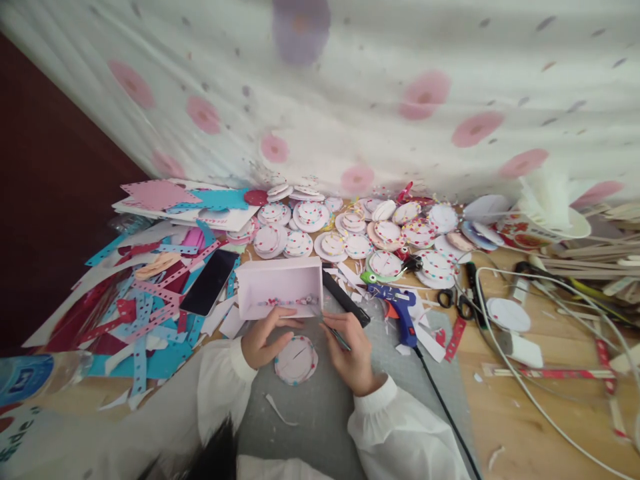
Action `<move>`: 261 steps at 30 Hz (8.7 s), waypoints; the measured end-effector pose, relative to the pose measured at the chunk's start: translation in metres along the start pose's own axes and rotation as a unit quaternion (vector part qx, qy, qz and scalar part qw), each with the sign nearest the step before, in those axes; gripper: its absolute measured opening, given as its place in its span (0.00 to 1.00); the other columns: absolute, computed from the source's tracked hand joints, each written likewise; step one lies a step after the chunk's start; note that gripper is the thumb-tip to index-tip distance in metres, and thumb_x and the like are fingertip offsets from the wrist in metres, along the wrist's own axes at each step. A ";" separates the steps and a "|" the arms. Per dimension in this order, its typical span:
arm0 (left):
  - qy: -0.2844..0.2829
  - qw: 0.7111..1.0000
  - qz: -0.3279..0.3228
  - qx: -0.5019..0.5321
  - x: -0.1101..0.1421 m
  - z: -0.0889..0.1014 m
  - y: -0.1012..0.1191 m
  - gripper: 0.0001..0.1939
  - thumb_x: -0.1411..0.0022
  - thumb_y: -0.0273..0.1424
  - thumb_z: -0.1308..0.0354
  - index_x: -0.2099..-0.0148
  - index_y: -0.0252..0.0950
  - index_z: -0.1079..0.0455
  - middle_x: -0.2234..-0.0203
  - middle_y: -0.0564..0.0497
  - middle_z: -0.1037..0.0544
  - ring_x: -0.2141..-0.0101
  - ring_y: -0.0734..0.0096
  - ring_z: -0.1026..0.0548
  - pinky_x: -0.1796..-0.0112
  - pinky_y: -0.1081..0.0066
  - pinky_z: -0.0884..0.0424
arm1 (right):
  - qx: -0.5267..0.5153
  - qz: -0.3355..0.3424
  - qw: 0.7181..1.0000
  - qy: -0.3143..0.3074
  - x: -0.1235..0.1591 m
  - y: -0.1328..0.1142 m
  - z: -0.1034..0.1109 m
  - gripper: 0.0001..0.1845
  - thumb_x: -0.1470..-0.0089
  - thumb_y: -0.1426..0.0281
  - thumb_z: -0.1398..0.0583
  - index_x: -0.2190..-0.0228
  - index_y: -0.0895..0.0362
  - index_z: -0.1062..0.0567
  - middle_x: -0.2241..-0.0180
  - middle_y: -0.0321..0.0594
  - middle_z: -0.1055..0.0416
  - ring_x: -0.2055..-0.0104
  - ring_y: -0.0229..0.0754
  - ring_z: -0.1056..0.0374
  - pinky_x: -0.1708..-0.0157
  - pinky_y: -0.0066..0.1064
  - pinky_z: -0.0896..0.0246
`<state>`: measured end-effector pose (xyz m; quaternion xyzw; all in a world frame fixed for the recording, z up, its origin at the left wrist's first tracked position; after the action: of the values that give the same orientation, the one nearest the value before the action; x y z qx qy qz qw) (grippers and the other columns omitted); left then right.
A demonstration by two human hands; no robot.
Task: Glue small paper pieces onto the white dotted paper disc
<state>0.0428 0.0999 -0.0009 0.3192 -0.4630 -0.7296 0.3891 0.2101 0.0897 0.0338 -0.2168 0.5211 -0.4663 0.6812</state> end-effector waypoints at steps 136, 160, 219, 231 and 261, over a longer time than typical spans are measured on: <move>0.097 0.993 0.011 -0.059 0.014 -0.003 0.000 0.18 0.37 0.22 0.54 0.46 0.36 0.39 0.53 0.45 0.24 0.51 0.63 0.25 0.51 0.64 0.30 | 0.193 0.077 0.958 -0.197 -0.041 -0.042 -0.086 0.12 0.50 0.83 0.47 0.72 0.56 0.29 0.74 0.40 0.29 0.70 0.44 0.35 0.68 0.35 0.47; 0.105 0.993 -0.001 -0.058 0.017 -0.002 -0.004 0.26 0.36 0.24 0.54 0.36 0.38 0.46 0.51 0.46 0.24 0.49 0.66 0.27 0.47 0.65 0.34 | -0.205 -0.189 0.957 0.076 0.001 0.031 -0.001 0.09 0.52 0.65 0.34 0.73 0.55 0.29 0.71 0.42 0.24 0.66 0.45 0.26 0.66 0.36 0.31; 0.132 0.991 0.038 -0.001 -0.005 0.018 0.005 0.09 0.36 0.34 0.49 0.58 0.34 0.34 0.68 0.45 0.20 0.64 0.66 0.22 0.58 0.65 0.30 | -0.252 -0.164 0.949 0.091 -0.002 0.024 0.003 0.09 0.52 0.65 0.35 0.72 0.55 0.29 0.71 0.40 0.24 0.66 0.44 0.25 0.67 0.34 0.32; 0.099 0.993 0.019 0.054 -0.009 0.015 -0.006 0.10 0.36 0.34 0.48 0.57 0.33 0.32 0.72 0.47 0.20 0.68 0.67 0.22 0.60 0.67 0.28 | -0.222 -0.162 0.957 0.090 -0.001 0.021 0.004 0.08 0.52 0.65 0.35 0.72 0.55 0.28 0.72 0.40 0.24 0.69 0.42 0.27 0.70 0.32 0.32; 0.120 0.987 0.014 0.106 -0.011 0.016 -0.006 0.09 0.36 0.35 0.46 0.63 0.34 0.34 0.76 0.51 0.22 0.73 0.70 0.23 0.65 0.70 0.27 | -0.255 -0.192 0.946 0.052 0.001 0.019 -0.012 0.10 0.52 0.65 0.34 0.72 0.54 0.30 0.70 0.40 0.22 0.64 0.44 0.24 0.63 0.35 0.31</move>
<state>0.0336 0.1178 0.0001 0.4375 -0.4923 -0.6272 0.4157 0.2072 0.1006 0.0141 -0.4544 0.6056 -0.4507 0.4729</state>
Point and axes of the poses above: each hand's wrist, its own x-axis away from the middle knuckle, its own z-axis out of the back of the hand, y = z × x, the point moved 10 cm from there along -x, towards the middle knuckle
